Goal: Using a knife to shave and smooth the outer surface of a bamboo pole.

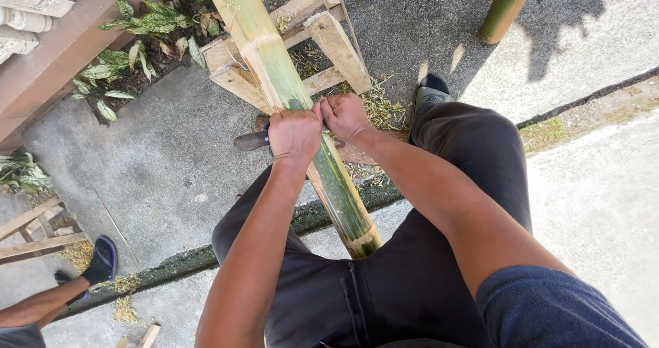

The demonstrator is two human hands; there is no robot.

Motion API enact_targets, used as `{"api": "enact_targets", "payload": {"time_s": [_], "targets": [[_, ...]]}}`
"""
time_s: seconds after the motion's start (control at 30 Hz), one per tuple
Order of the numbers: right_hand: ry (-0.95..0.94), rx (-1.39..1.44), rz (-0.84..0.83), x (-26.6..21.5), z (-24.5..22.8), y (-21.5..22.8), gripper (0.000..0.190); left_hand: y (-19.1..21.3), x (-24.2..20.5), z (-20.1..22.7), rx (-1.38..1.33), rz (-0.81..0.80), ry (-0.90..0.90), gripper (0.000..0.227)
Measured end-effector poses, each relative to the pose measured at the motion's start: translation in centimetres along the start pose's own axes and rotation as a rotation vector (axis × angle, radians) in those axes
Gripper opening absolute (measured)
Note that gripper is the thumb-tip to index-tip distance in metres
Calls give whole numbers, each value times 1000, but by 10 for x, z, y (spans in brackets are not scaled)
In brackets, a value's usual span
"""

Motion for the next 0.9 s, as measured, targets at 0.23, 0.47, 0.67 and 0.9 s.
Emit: {"api": "enact_targets", "payload": {"time_s": [0.23,0.47,0.67,0.9], "targets": [[37,4,12,-4,3,-1,40,1,-3,1,2,-7,17,55],[40,-3,-17,-21,3,0,40,1,-18,12,-14,34,40,53],[123,-56,14,-42,5,1,40,9,-37,23,-29,74,44,50],[114,-51,-4,-70,3,3,38,13,-60,37,-56,38,43,51]]}}
Point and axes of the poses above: each hand's wrist, its own x-axis towards the middle knuckle, its own y-axis out of the back of the hand, z = x × y, the point moved 8 cm from there along x, towards the middle knuckle, and after that the axes turned 3 degrees about x, right-handed, at the moved point
